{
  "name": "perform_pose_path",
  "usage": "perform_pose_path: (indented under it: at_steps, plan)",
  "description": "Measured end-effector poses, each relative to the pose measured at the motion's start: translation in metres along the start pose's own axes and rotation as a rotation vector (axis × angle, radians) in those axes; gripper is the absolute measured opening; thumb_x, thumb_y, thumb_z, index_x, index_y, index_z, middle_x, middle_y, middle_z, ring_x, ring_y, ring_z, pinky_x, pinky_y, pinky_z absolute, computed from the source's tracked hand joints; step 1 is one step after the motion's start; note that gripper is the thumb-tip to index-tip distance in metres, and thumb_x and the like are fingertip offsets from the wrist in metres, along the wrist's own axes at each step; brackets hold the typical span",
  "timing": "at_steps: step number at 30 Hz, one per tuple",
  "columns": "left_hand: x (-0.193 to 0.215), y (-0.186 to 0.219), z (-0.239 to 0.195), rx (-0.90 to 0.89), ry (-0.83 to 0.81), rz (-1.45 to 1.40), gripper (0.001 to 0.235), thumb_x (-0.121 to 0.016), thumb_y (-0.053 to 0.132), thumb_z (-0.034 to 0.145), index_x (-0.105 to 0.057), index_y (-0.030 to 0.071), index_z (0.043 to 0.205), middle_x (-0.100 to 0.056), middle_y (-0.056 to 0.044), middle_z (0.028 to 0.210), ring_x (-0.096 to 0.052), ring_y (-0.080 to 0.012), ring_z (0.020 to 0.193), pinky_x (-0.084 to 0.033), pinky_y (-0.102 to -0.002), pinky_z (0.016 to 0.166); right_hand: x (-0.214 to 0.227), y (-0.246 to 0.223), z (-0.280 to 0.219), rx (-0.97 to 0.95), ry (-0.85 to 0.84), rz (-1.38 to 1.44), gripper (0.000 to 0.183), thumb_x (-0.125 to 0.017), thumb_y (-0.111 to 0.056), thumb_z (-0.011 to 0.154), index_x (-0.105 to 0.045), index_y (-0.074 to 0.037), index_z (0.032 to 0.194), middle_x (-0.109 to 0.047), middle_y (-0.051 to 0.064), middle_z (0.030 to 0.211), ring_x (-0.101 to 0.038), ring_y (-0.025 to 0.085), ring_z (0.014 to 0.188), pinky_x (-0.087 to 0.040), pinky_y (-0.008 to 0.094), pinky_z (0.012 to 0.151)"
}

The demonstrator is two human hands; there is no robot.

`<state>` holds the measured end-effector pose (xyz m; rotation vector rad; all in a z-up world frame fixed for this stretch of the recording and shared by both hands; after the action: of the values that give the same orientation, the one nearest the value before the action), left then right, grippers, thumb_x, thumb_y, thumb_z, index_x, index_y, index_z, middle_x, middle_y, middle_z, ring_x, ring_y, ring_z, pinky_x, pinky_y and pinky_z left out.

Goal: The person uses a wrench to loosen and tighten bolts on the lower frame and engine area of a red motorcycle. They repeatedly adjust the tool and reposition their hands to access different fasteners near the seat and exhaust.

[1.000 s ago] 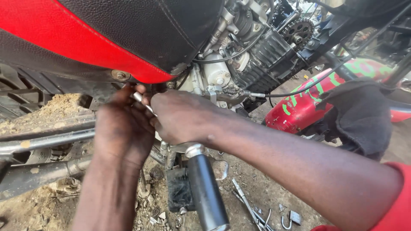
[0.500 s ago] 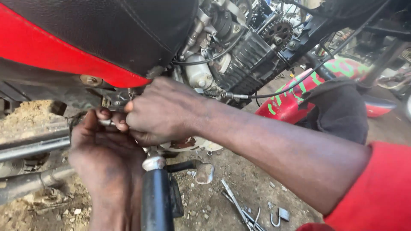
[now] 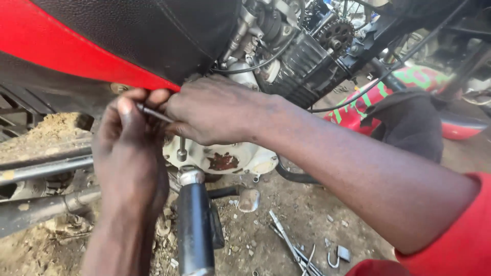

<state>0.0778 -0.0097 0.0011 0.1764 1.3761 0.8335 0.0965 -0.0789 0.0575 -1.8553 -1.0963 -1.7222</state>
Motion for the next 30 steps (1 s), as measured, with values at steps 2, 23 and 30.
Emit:
perform_pose_path:
  at_steps: [2, 23, 30]
  plan:
    - [0.007, -0.006, 0.001, 0.076, 0.073, 0.076, 0.015, -0.053, 0.014, 0.107, -0.062, 0.006, 0.098, -0.074, -0.013, 0.094, -0.073, -0.0197, 0.089, -0.063, -0.031, 0.089, -0.008, -0.007, -0.013, -0.147, -0.093, 0.153, 0.026, -0.050, -0.029, 0.109, -0.059, -0.013, 0.089, -0.060, 0.004, 0.077, -0.062, 0.021, 0.069, -0.058, 0.041, 0.070]
    - [0.053, -0.043, 0.034, 0.293, 0.132, 0.414, 0.023, -0.061, 0.022, 0.104, -0.069, 0.002, 0.096, -0.070, -0.010, 0.080, -0.073, -0.0177, 0.068, -0.067, -0.037, 0.070, -0.043, -0.010, 0.011, -0.258, 0.006, 0.434, 0.016, -0.062, -0.012, 0.085, -0.072, -0.002, 0.093, -0.072, 0.016, 0.080, -0.074, 0.038, 0.081, -0.059, 0.050, 0.069]
    - [0.021, -0.049, 0.017, 0.568, 0.151, -0.134, 0.021, -0.049, 0.024, 0.100, -0.063, 0.009, 0.101, -0.069, 0.003, 0.082, -0.069, -0.0108, 0.075, -0.053, -0.027, 0.081, -0.030, -0.011, -0.010, -0.285, 0.060, 0.455, 0.028, -0.057, -0.022, 0.092, -0.072, 0.000, 0.100, -0.075, 0.021, 0.091, -0.073, 0.043, 0.098, -0.058, 0.055, 0.083]
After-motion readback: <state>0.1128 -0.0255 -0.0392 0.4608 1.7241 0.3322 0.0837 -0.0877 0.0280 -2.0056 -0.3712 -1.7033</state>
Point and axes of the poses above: each hand's wrist, its own z-axis towards the middle knuckle, its own x-axis out of the back of the hand, y = z × x, the point moved 10 cm from there along z, towards the middle knuckle
